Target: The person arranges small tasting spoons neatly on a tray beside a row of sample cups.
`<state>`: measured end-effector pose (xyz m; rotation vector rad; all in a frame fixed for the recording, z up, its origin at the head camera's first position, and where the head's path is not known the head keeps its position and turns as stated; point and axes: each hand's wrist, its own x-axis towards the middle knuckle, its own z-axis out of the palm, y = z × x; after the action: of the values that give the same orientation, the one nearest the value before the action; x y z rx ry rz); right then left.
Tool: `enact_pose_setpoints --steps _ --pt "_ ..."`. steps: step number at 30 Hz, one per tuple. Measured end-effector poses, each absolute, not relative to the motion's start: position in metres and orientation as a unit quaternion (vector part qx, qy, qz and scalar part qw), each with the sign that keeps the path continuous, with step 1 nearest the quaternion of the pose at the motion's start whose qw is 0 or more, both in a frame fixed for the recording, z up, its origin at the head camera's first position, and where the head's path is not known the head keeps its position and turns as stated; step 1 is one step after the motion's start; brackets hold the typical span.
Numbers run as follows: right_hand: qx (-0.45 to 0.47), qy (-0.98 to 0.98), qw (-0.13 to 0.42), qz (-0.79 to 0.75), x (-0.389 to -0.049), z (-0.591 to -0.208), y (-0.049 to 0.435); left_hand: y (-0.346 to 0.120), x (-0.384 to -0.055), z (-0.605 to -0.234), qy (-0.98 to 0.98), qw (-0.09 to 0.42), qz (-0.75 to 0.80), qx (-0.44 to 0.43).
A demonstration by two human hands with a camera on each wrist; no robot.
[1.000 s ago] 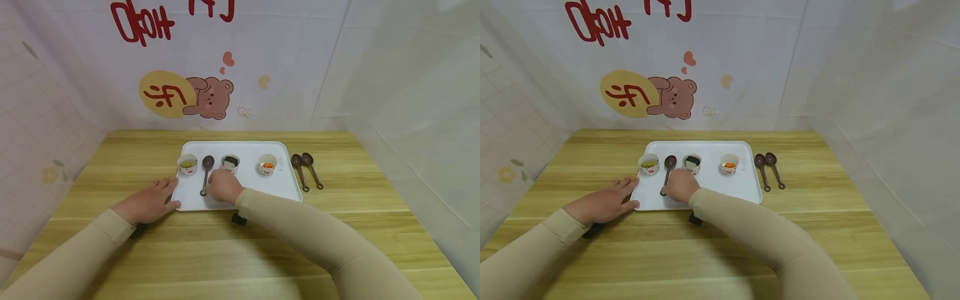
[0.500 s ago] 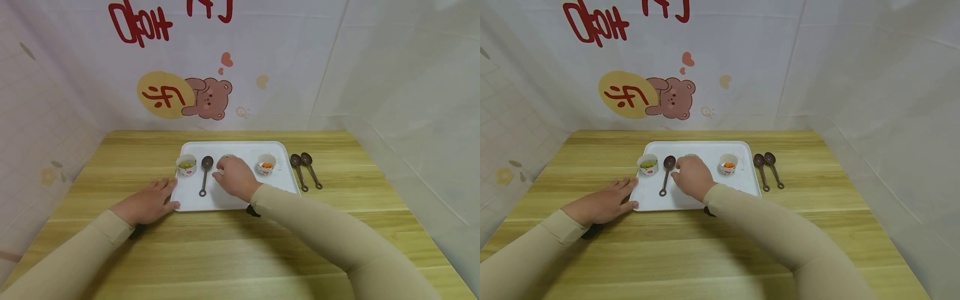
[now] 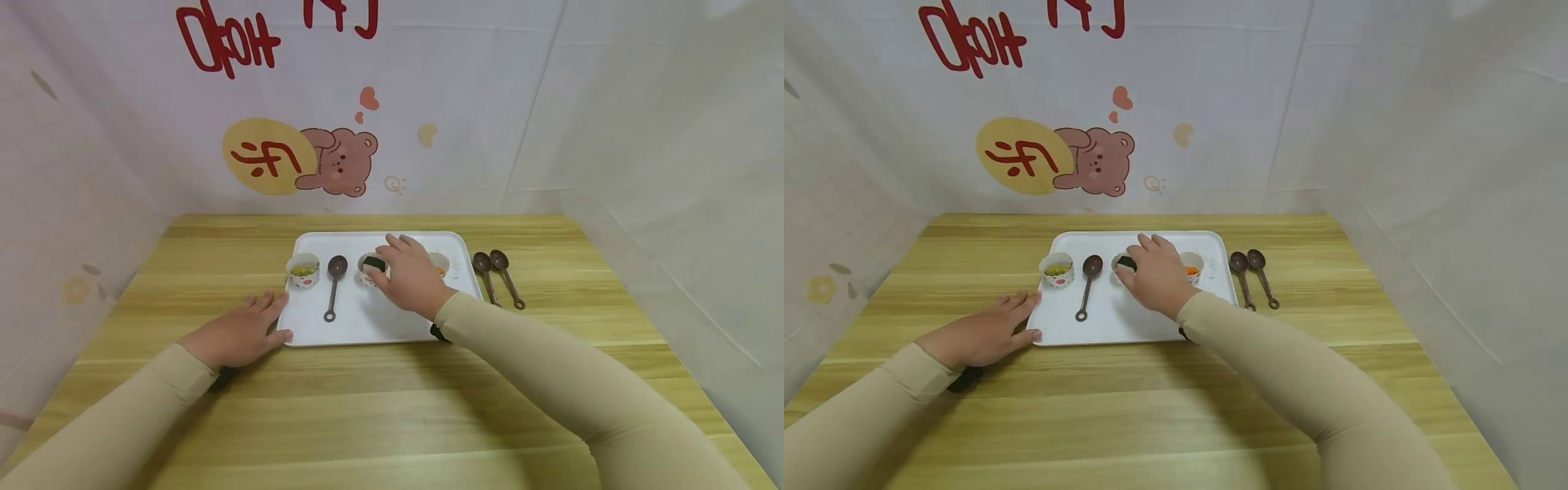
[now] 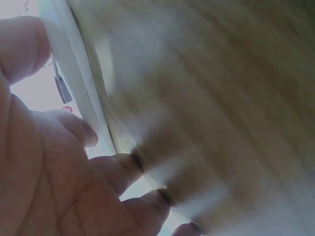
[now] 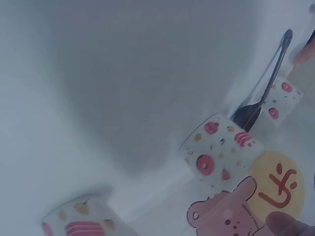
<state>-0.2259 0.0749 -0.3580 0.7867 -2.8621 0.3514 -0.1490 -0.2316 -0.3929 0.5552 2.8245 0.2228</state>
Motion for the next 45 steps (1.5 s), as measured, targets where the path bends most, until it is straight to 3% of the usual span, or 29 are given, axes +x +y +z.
enact_pose_setpoints --steps 24,45 --pt "0.213 -0.974 0.027 0.072 -0.233 -0.369 0.113 -0.231 -0.149 -0.392 0.969 0.124 0.078 0.199" --pt "0.200 -0.977 0.015 0.072 -0.235 -0.364 0.148 -0.230 -0.149 -0.391 0.970 0.131 0.079 0.190"
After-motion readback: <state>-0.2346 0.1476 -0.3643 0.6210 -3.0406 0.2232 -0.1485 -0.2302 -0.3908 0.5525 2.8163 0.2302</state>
